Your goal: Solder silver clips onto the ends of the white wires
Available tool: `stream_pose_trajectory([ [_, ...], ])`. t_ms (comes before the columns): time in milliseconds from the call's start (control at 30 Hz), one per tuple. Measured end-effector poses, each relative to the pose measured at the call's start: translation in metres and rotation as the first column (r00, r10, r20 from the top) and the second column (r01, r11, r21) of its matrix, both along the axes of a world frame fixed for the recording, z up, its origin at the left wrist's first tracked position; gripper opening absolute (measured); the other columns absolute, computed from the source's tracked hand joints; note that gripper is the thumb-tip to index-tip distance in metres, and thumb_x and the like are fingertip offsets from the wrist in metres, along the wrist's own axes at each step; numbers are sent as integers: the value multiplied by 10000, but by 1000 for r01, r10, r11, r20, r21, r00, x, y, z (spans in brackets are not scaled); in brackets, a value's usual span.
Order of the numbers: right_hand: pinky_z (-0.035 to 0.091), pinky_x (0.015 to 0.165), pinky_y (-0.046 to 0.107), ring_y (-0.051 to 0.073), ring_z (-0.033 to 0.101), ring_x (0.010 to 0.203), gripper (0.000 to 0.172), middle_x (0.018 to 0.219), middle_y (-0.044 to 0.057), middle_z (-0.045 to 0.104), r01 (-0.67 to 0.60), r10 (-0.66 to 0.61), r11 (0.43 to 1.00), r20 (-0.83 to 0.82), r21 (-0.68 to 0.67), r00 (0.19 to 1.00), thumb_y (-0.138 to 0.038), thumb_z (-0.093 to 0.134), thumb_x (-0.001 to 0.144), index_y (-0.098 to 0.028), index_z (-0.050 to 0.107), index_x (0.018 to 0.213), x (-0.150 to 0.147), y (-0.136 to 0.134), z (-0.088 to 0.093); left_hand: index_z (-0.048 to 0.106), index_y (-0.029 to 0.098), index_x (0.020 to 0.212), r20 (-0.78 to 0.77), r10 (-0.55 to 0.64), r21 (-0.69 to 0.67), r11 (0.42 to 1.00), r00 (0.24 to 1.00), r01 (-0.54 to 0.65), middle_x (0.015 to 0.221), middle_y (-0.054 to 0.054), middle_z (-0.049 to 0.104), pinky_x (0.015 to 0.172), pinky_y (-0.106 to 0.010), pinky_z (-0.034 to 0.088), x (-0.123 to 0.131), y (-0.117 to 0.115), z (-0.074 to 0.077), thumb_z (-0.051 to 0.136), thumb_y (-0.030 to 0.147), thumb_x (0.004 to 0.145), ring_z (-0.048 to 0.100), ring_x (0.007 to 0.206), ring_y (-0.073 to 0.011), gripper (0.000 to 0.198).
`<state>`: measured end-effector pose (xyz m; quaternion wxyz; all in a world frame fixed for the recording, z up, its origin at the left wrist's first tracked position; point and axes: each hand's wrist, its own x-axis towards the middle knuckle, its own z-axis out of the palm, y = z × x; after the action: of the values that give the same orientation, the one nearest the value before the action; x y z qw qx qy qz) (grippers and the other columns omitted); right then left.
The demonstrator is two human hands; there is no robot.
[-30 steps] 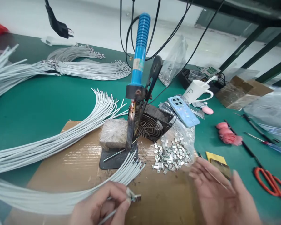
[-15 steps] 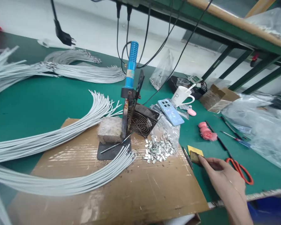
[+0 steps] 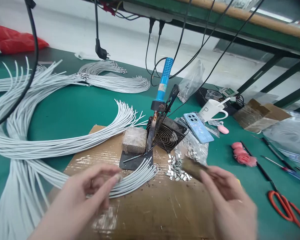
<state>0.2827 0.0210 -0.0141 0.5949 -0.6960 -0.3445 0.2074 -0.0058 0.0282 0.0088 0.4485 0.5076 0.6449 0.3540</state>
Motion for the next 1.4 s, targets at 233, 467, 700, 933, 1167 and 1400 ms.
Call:
stream_pose_trajectory([
  [233, 626, 759, 282, 183, 734, 845, 205, 917, 34, 763, -442, 445, 895, -167, 60, 880, -395, 752, 859, -216, 692, 941, -87, 43, -4, 707, 146, 1231, 48, -49, 33, 998, 998, 47, 540, 42, 612, 445, -269, 375, 37, 51, -1, 690, 490, 826, 482, 442, -162, 531],
  [467, 558, 757, 186, 119, 681, 854, 73, 930, -23, 712, -447, 449, 893, -112, 47, 886, -306, 706, 931, -254, 681, 976, -94, 33, -2, 779, 228, 940, 17, -4, 237, 972, 1000, 0, 606, 68, 494, 513, -256, 371, 47, 38, -8, 672, 305, 828, 468, 532, -145, 173],
  [700, 570, 747, 205, 148, 711, 886, 83, 966, 7, 755, -394, 394, 919, 27, -4, 919, -277, 713, 934, -248, 714, 1012, -95, 23, -10, 759, 218, 962, -44, 12, 188, 982, 999, -3, 541, 91, 437, 509, -262, 381, 48, 35, -15, 670, 318, 849, 456, 502, -155, 176],
  [933, 575, 792, 226, 138, 716, 881, 93, 975, 0, 772, -337, 310, 936, 219, 100, 925, -213, 706, 948, -244, 742, 1029, -99, 25, -9, 732, 239, 1033, -139, 41, 290, 957, 989, 1, 592, 92, 436, 513, -263, 377, 53, 36, -12, 618, 270, 907, 455, 507, -149, 173],
  [1167, 528, 874, 214, 133, 701, 918, 143, 971, 31, 769, -419, 334, 896, 397, 149, 855, -124, 641, 962, -178, 765, 1007, -106, 29, 3, 734, 228, 1040, -241, 31, 464, 882, 970, 87, 771, 39, 571, 541, -262, 391, 58, 33, -9, 565, 140, 935, 452, 528, -125, 217],
  [1400, 594, 802, 266, 177, 749, 869, 115, 960, 28, 800, -433, 428, 901, 148, 5, 892, -243, 706, 926, -241, 807, 980, -95, 28, -10, 760, 212, 981, -301, -51, 356, 920, 952, 162, 685, 40, 601, 477, -263, 392, 59, 39, -13, 611, 154, 881, 495, 492, -143, 189],
])
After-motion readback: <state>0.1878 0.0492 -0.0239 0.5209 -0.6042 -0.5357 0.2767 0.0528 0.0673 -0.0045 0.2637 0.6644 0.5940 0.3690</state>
